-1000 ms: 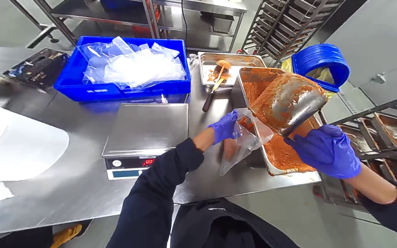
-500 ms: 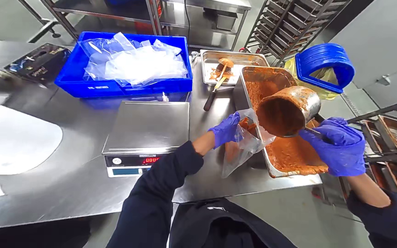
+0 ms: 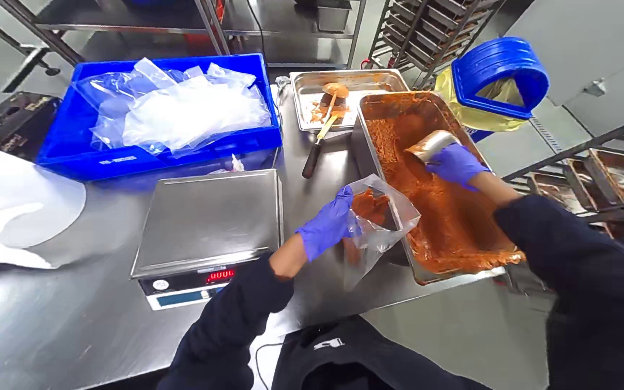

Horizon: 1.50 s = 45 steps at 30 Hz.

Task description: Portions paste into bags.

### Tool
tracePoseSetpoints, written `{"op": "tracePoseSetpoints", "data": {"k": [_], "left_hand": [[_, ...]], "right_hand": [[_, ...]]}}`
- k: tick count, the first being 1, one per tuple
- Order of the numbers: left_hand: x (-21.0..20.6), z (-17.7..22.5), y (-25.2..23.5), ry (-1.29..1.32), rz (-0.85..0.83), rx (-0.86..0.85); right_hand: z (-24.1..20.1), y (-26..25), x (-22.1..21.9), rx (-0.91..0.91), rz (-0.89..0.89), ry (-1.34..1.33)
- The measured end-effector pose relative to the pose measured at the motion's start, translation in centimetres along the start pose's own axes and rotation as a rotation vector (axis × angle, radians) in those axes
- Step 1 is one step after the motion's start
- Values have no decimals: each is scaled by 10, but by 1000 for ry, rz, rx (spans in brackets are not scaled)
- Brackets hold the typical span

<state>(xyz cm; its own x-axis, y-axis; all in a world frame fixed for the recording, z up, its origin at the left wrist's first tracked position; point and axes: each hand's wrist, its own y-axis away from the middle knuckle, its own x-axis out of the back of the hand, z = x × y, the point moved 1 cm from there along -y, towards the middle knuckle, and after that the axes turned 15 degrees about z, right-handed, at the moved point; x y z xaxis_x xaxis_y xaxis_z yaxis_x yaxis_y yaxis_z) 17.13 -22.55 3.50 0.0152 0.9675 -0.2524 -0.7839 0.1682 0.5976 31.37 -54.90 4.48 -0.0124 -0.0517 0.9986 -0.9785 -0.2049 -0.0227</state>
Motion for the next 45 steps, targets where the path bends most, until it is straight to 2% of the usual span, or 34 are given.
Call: {"op": "tracePoseSetpoints", "data": {"k": [3,6,10,15,19,23,25,27,28,29,30,32,33,34,36,38,40,42,44,45], "left_hand": [[5,-4,2,19,27,7],[21,-9,6,78,64,12],[41,-23,0,69,145,-7],[58,-57,-15,-249,132,-160],[76,-51,-1,-373,122,-206],[113,-60,12,-267,223,-217],[131,-65,17,-221,278,-200],[139,-70,19,-235,279,-215],[141,-71,19,-273,260,-233],[142,-72,18,-345,247,-250],[142,-69,18,-446,254,-266],[137,-59,19,-690,314,-291],[133,-54,19,-809,362,-325],[128,-50,19,-926,410,-392],[119,-38,11,-1129,424,-622],[100,-19,0,-1298,288,-769],[79,-6,-21,-1429,120,-734],[64,3,-44,-1522,3,-600],[53,10,-57,-1584,-30,-564],[49,16,-56,-1590,11,-561]], "right_hand": [[2,-21,-55,186,-263,197],[-15,5,-68,321,-462,190],[-29,52,-64,354,-597,32],[-47,78,-66,234,-693,-87],[-41,84,-62,65,-662,-200],[-44,88,-50,90,-584,-192],[-48,92,-25,108,-391,-237],[-62,114,7,117,-64,-465],[-77,132,16,86,55,-642],[-96,154,17,33,49,-862],[-116,176,12,-17,-78,-1054],[-158,207,-26,-144,-477,-1251],[-179,213,-53,-257,-604,-1292],[-201,215,-80,-406,-629,-1342],[-239,208,-121,-727,-443,-1536],[-263,197,-134,-969,-210,-1751],[-273,191,-135,-1096,-110,-1869],[-280,185,-136,-1165,-63,-1937],[-286,178,-130,-1172,9,-2034],[-289,175,-123,-1148,84,-2082]]}}
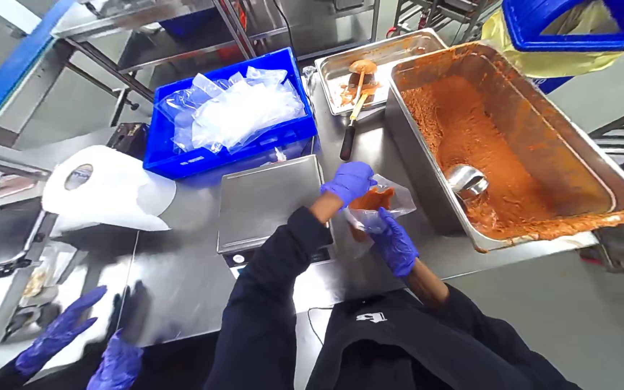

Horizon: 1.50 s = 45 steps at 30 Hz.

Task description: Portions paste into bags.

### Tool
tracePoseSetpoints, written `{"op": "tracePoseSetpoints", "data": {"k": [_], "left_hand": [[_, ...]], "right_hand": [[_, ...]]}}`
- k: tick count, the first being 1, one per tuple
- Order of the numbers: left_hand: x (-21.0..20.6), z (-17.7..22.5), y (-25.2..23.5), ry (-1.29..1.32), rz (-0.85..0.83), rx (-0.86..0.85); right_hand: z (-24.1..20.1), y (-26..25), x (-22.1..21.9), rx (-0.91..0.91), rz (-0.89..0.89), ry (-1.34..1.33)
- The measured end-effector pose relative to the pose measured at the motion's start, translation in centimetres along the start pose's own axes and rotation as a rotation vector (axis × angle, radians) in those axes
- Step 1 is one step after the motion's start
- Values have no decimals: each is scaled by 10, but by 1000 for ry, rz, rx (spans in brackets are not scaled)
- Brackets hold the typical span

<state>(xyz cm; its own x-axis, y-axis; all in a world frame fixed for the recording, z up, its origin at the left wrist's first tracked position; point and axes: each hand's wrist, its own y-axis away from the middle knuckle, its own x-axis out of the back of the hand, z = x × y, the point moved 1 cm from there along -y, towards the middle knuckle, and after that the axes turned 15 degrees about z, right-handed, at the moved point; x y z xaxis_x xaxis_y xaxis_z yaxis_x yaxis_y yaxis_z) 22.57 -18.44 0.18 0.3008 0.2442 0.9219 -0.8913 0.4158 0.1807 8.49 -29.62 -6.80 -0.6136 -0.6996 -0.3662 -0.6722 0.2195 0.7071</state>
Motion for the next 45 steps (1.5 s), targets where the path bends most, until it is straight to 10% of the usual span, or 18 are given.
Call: {"op": "tracePoseSetpoints", "data": {"k": [8,16,27,32,36,40,45], "left_hand": [[26,10,26,111,254,370],[-16,9,1,193,207,132],[-34,2,15,628,273,286],[-62,10,72,1210,416,514],[-77,14,71,1181,527,520],[-39,6,47,750,577,260],[-14,8,0,392,166,166]], "right_hand": [[-26,26,16,259,-7,-6],[-22,-3,24,248,285,216],[-37,12,40,184,125,195],[-132,98,87,439,-350,735],[-232,47,82,983,-94,1359],[-255,-50,62,802,-190,2125],[-247,-88,38,664,-413,2446]]}}
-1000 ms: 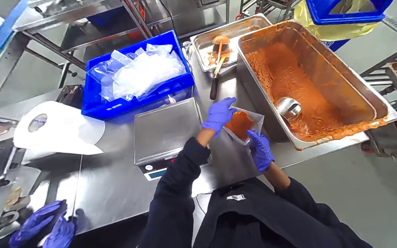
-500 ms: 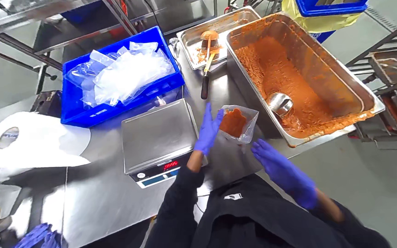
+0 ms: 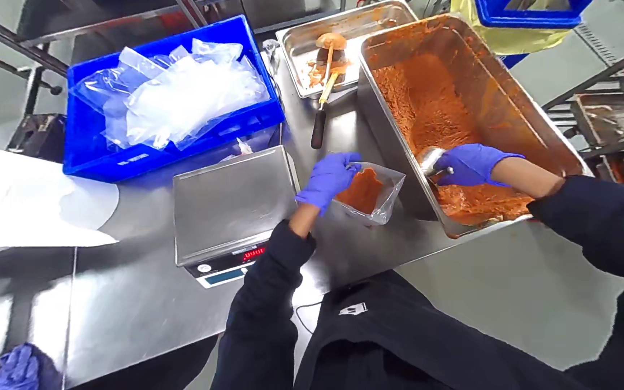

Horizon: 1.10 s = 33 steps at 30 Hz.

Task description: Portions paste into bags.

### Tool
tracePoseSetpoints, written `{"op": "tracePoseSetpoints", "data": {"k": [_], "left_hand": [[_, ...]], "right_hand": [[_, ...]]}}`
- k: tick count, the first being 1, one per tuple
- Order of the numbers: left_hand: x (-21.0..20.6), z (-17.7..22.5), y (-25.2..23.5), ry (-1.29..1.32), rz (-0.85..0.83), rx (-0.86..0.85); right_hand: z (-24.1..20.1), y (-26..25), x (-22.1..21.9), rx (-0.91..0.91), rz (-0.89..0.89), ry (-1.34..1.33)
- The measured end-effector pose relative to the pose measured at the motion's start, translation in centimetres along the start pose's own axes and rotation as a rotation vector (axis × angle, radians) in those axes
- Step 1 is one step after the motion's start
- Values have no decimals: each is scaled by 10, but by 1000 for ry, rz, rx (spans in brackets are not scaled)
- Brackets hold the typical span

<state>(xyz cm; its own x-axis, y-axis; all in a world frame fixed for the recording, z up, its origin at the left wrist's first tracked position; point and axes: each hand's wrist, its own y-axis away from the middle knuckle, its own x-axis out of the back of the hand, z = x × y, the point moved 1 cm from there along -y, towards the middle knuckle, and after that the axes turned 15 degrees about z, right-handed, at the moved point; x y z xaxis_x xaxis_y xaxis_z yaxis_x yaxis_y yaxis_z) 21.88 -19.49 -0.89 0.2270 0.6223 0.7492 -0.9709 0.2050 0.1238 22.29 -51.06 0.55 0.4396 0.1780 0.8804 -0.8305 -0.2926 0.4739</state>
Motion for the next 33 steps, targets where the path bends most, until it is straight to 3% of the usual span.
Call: {"op": "tracePoseSetpoints", "data": {"k": [3,7,12,16,21,25,29,33], "left_hand": [[-8,8,-11,-101,34,61],[-14,11,-13,-25,112,167],[-11,-11,-11,18,-152,331],[-15,-26,-12,308,-241,364],[-8,-13,-11,462,-246,364],[-10,-13,-13,456,-272,309],[-8,-16,-9,513,-260,275],[-14,-15,-12,545,-163,268]], "right_hand": [[-6,-9,-6,24,-138,77],[-11,-18,-19,32,-181,15],[-5,-13,-21,-17,-180,-150],[17,10,-13,-207,-121,-450],[34,63,4,-617,198,-839],[41,104,5,-848,651,-1236],[52,129,4,-793,1090,-1523],[53,131,-14,-727,1257,-1637]]}}
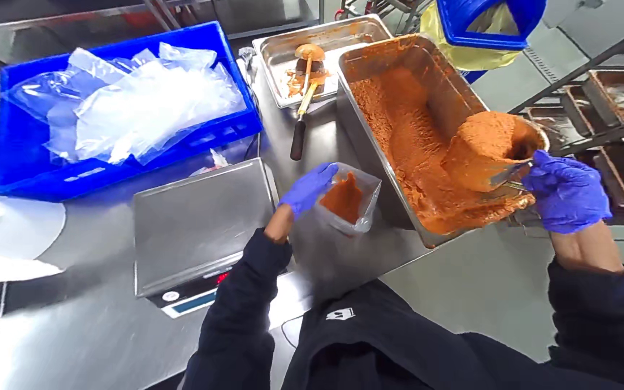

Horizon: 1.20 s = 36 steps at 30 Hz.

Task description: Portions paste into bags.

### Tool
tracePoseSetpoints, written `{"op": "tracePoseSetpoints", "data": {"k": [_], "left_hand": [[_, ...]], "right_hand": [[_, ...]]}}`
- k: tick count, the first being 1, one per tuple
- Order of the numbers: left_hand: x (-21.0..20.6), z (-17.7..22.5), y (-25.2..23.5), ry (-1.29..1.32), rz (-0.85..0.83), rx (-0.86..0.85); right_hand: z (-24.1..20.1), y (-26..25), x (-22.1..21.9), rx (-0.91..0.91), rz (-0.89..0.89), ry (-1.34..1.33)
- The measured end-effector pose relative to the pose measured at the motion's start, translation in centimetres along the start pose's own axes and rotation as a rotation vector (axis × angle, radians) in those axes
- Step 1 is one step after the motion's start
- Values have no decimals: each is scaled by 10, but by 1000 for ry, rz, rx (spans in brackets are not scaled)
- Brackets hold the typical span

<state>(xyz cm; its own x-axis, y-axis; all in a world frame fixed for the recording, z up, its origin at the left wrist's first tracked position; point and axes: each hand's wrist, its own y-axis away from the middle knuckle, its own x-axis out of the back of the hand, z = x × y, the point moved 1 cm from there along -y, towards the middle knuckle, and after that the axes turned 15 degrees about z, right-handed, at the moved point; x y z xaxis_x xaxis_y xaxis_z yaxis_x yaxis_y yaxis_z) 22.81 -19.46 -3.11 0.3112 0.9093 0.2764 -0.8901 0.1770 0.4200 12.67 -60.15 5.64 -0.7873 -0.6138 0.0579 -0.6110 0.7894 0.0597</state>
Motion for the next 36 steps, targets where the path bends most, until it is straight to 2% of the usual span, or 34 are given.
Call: {"op": "tracePoseSetpoints", "data": {"k": [3,6,13,17,20,23,27,30,36], "left_hand": [[-5,8,-9,-15,-16,-46],[-6,17,-10,-36,-53,-88],[-7,8,-10,291,-47,-40],[-3,3,-7,317,-39,-35],[2,0,-4,240,-38,-89],[6,-1,1,249,-36,-106],[5,-6,-3,327,-53,-111],[10,-5,-3,47,-71,-327],[7,-2,-2,155,-77,-203]], "right_hand": [[12,-2,-15,-77,48,66],[8,2,-19,-5,-10,88],[-66,42,-30,393,-262,170],[-104,73,-58,665,-342,670],[-120,105,-90,990,-543,903],[-122,126,-112,1221,-705,946],[-116,142,-121,1426,-762,950],[-112,148,-122,1584,-782,911],[-97,152,-109,1963,-674,715]]}}
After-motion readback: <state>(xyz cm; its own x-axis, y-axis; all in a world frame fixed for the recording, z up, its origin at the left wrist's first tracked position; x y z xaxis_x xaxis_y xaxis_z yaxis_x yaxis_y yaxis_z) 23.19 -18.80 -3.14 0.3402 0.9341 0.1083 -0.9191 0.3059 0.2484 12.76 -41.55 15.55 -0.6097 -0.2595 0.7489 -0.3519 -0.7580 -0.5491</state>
